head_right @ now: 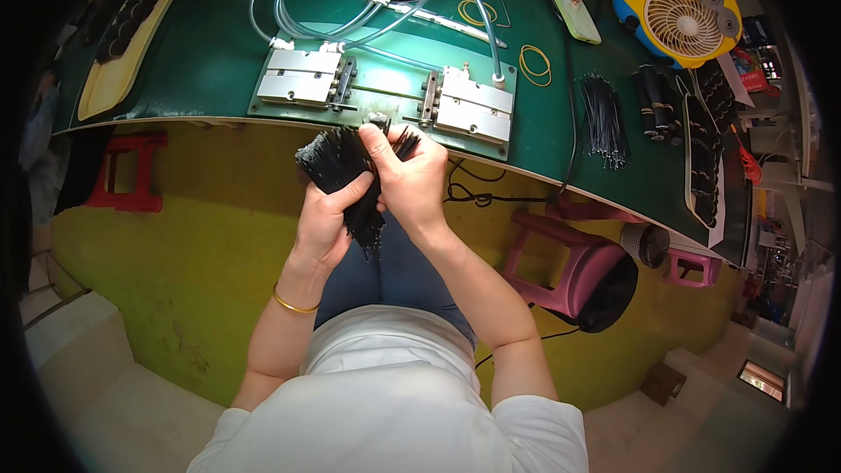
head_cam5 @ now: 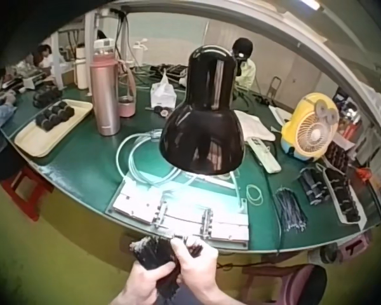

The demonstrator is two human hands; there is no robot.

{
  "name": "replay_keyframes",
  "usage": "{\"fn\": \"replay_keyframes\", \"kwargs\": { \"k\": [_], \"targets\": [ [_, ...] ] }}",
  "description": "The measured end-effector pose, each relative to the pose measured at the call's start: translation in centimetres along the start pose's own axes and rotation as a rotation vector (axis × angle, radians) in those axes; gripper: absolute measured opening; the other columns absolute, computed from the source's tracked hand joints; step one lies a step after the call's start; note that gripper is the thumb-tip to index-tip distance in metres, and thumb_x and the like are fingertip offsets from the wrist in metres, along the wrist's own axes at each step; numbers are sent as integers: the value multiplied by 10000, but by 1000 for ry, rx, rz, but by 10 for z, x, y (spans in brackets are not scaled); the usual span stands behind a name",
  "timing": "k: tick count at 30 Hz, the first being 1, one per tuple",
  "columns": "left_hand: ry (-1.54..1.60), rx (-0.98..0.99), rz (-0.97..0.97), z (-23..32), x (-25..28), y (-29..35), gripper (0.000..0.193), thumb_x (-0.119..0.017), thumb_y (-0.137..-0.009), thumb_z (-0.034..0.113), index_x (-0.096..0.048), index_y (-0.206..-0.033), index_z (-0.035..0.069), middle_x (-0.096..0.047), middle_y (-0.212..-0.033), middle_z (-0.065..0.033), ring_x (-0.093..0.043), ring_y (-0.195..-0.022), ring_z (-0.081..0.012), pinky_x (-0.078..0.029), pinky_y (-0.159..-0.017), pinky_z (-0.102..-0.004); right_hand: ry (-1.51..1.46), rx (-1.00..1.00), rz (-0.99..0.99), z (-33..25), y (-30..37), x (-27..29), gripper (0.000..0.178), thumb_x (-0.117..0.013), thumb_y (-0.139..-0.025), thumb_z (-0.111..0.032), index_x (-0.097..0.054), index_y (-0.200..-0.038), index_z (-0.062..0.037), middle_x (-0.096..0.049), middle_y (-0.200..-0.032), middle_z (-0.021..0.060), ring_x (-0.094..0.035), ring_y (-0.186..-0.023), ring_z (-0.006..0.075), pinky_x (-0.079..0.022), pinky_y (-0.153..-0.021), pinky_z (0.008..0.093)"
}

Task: Manually assemble and inspect black plastic electronic components at a factory workbench.

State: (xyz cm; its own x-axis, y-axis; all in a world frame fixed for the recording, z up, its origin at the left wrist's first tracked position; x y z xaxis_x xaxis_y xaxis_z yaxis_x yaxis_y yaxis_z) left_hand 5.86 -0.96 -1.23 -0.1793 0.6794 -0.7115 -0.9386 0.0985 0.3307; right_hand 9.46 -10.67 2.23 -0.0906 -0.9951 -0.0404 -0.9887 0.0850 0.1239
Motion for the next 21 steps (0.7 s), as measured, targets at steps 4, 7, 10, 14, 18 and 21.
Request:
{"fn": "replay_keyframes", "kwargs": {
  "k": [4,7,10,14,18,21],
  "targets": [
    [-31,8,-42,1,1,1,140,-559,-794,-23,-557,-933,-6,-587,-800,-68,-571,-621,-145,-482,-554,-258,-23,-10,-31,-1,2,-3,218,-560,-853,-182,-623,-765,7,-507,-506,11,-422,-336,53,-302,-281,192],
    [-63,13,-45,0,2,2,123,-552,-817,19,-546,-938,-4,-581,-806,-67,-565,-640,-142,-479,-570,-256,-20,-33,-10,0,3,-3,217,-556,-852,-176,-625,-772,13,-514,-510,14,-423,-333,56,-307,-282,193],
    [-79,28,5,-2,6,2,115,-558,-816,22,-547,-926,-9,-581,-783,-66,-563,-629,-143,-480,-566,-258,-25,-55,11,1,2,-2,218,-554,-850,-172,-626,-771,18,-522,-513,19,-423,-329,60,-308,-282,194],
    [-74,23,-2,-2,4,0,110,-563,-815,26,-549,-917,-11,-582,-768,-65,-565,-625,-142,-481,-567,-256,-43,-72,32,4,1,0,224,-553,-848,-170,-628,-760,21,-536,-518,28,-423,-323,64,-307,-280,196],
    [-64,24,-25,-2,3,-1,109,-565,-816,30,-550,-917,-9,-583,-771,-66,-567,-626,-141,-481,-572,-255,-53,-62,33,5,-1,1,226,-556,-847,-173,-628,-750,19,-544,-519,35,-422,-319,65,-303,-277,197],
    [-57,35,-33,-4,4,-2,109,-564,-819,34,-549,-919,-7,-582,-772,-65,-567,-630,-139,-479,-574,-253,-65,-58,32,6,-2,0,224,-560,-845,-171,-626,-740,15,-546,-519,36,-421,-320,64,-298,-275,197]
  ]
}}
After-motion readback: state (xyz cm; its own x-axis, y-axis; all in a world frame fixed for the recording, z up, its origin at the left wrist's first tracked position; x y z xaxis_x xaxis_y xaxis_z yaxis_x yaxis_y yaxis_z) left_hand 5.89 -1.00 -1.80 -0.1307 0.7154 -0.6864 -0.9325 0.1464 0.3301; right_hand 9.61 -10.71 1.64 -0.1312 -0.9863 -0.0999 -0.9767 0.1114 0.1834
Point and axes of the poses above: each hand's wrist, its own y-axis away from the middle knuckle, its own x-axis out of the back of the hand, z = x × y, the point moved 7 cm from there along -y, towards the middle knuckle
